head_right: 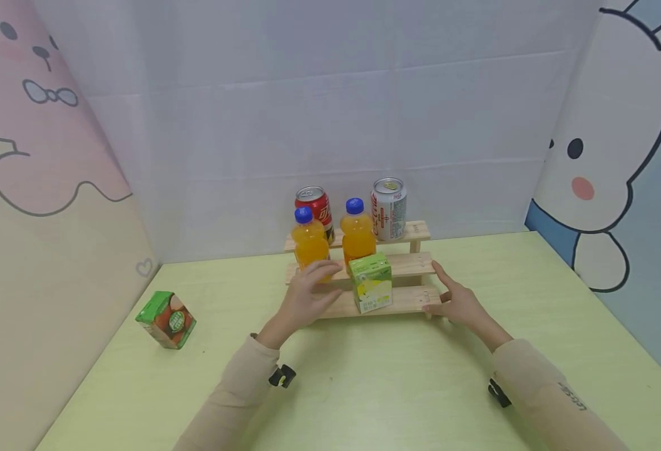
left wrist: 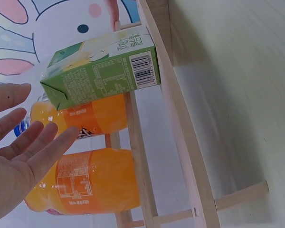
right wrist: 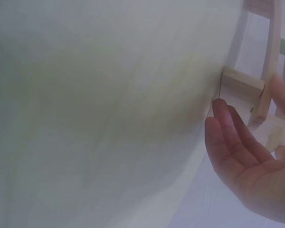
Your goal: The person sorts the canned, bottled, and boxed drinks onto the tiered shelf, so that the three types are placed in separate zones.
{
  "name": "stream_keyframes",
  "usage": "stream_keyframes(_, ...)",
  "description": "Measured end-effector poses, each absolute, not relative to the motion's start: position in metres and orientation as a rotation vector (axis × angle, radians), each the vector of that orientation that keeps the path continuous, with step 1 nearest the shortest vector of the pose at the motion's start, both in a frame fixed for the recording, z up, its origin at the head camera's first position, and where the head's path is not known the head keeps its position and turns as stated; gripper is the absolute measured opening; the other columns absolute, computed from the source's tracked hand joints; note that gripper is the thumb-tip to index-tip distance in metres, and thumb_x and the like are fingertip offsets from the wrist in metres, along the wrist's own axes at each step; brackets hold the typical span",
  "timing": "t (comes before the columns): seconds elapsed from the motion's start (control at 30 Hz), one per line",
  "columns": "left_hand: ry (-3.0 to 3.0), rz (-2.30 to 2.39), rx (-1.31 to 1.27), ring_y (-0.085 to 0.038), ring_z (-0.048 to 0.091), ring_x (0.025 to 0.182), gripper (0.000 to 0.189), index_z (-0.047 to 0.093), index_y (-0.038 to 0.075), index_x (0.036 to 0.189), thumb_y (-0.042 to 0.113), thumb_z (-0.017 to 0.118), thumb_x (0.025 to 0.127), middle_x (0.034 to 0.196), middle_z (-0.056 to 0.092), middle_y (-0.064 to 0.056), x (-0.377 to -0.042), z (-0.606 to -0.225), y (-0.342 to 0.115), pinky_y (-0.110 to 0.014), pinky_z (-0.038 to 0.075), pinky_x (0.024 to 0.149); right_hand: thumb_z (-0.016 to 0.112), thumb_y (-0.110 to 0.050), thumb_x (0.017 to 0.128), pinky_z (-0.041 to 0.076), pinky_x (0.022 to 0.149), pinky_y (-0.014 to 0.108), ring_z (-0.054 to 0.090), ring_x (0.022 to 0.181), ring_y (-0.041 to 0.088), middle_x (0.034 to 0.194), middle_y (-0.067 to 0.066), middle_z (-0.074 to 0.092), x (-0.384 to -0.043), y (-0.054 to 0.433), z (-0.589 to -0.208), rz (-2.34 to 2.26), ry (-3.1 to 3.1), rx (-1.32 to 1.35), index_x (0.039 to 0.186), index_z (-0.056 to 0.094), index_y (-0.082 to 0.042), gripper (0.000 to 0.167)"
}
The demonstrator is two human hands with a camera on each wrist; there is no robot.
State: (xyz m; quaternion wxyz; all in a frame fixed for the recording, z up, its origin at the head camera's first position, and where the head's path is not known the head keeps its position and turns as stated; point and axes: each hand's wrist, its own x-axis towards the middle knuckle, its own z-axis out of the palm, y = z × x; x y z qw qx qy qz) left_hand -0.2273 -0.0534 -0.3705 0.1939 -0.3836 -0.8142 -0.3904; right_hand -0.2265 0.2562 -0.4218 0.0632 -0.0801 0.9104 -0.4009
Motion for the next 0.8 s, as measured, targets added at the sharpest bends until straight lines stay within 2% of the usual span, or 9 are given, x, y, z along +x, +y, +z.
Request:
stream_keyframes(0.1,-2.288,-1.05,-1.064,-0.026,0.053,0.106,0.035,0.06,-0.003,0.109,0.0,0.071,0.075,0.113,0.058,-0.015,-0.223,-0.369,-0.06,-0.032,0.044,0.092,0.07,-0.026,0.08,0.048,0.054,0.032,0.058,0.073,0.022,0.107,0.037,0.053,-0.226,0.256,-0.422,-1.215,2.744,-0.236,0.146,-0.003,-0.016,0.099)
stream_keyframes(0.27,-2.248,-1.048,-1.072,-0.027,0.054,0.104,0.035,0.06,-0.004,0.107,0.0,0.071,0.075,0.112,0.058,-0.016,-0.219,-0.371,-0.069,-0.034,0.046,0.089,0.07,-0.026,0.08,0.048,0.054,0.033,0.058,0.074,0.022,0.108,0.038,0.052,-0.225,0.255,-0.421,-1.224,2.735,-0.229,0.146,-0.003,-0.017,0.099)
stream_keyframes(0.43,-2.179,-1.033,-1.103,-0.024,0.055,0.103,0.033,0.06,-0.004,0.107,0.004,0.07,0.076,0.111,0.059,-0.015,-0.217,-0.375,-0.078,-0.031,0.047,0.087,0.07,-0.025,0.081,0.048,0.054,0.034,0.058,0.073,0.022,0.108,0.038,0.052,-0.223,0.256,-0.419,-1.239,2.727,-0.234,0.146,-0.003,-0.017,0.099)
stream_keyframes(0.67,-2.176,-1.117,-1.121,-0.027,0.057,0.099,0.038,0.059,-0.003,0.11,-0.001,0.072,0.074,0.111,0.057,-0.018,-0.212,-0.376,-0.093,-0.03,0.053,0.071,0.069,-0.025,0.081,0.049,0.056,0.033,0.058,0.079,0.025,0.11,0.04,0.05,-0.223,0.256,-0.419,-1.227,2.73,-0.238,0.146,-0.004,-0.016,0.099)
stream_keyframes(0.8,-2.237,-1.154,-1.081,-0.028,0.056,0.101,0.04,0.058,-0.002,0.112,-0.002,0.071,0.075,0.114,0.056,-0.017,-0.21,-0.379,-0.104,-0.029,0.053,0.071,0.07,-0.026,0.081,0.049,0.056,0.033,0.059,0.08,0.026,0.11,0.039,0.051,-0.224,0.255,-0.42,-1.225,2.725,-0.234,0.146,-0.004,-0.017,0.099)
